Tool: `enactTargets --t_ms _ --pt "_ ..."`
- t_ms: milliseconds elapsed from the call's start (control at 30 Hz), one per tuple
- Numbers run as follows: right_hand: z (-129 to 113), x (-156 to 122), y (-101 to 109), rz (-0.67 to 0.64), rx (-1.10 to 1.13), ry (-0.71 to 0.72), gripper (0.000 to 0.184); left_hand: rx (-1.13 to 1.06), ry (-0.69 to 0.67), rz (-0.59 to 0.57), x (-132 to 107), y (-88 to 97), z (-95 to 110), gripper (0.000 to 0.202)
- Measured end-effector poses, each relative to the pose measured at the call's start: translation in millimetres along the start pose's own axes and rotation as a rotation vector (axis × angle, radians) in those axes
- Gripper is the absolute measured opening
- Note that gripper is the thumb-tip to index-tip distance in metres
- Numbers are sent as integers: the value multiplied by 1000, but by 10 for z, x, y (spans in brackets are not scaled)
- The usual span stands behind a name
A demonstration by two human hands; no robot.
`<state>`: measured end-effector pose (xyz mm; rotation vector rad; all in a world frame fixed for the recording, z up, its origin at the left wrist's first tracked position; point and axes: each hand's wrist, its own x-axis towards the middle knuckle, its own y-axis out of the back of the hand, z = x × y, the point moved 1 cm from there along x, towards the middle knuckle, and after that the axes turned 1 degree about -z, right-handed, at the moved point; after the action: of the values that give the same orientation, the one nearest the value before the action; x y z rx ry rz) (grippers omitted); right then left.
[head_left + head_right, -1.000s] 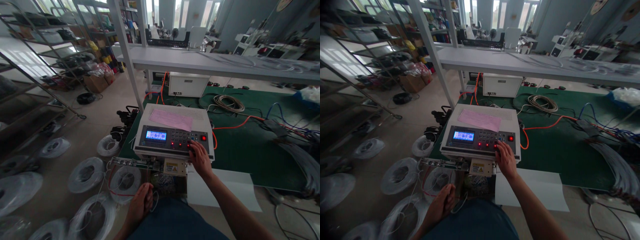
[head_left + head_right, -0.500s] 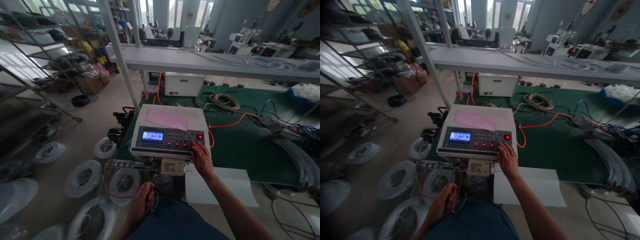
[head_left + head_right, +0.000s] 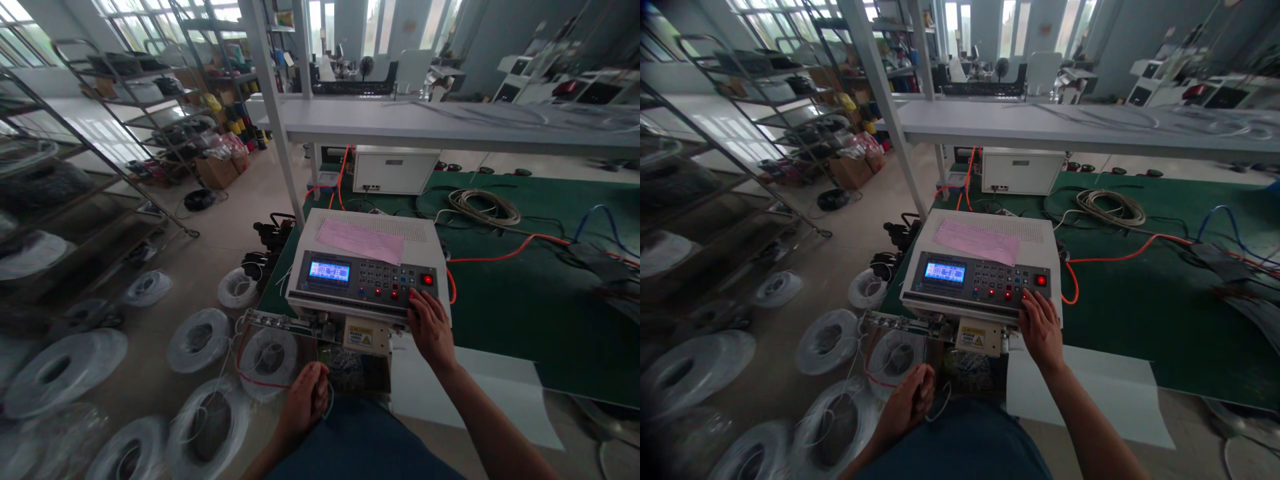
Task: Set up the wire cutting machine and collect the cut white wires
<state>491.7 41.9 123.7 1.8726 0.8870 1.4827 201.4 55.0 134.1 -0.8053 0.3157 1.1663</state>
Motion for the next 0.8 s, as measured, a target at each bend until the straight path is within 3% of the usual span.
enactTargets --t_ms 200,400,800 --pt "-17 24 10 1 -15 -14 20 -10 -13 -10 -30 -39 43 54" --pt "-36 26 13 27 -38 12 20 39 -164 -37 -41 -36 70 46" --pt "-28 4 -24 17 -48 -29 21 -92 -96 -3 -21 38 -29 47"
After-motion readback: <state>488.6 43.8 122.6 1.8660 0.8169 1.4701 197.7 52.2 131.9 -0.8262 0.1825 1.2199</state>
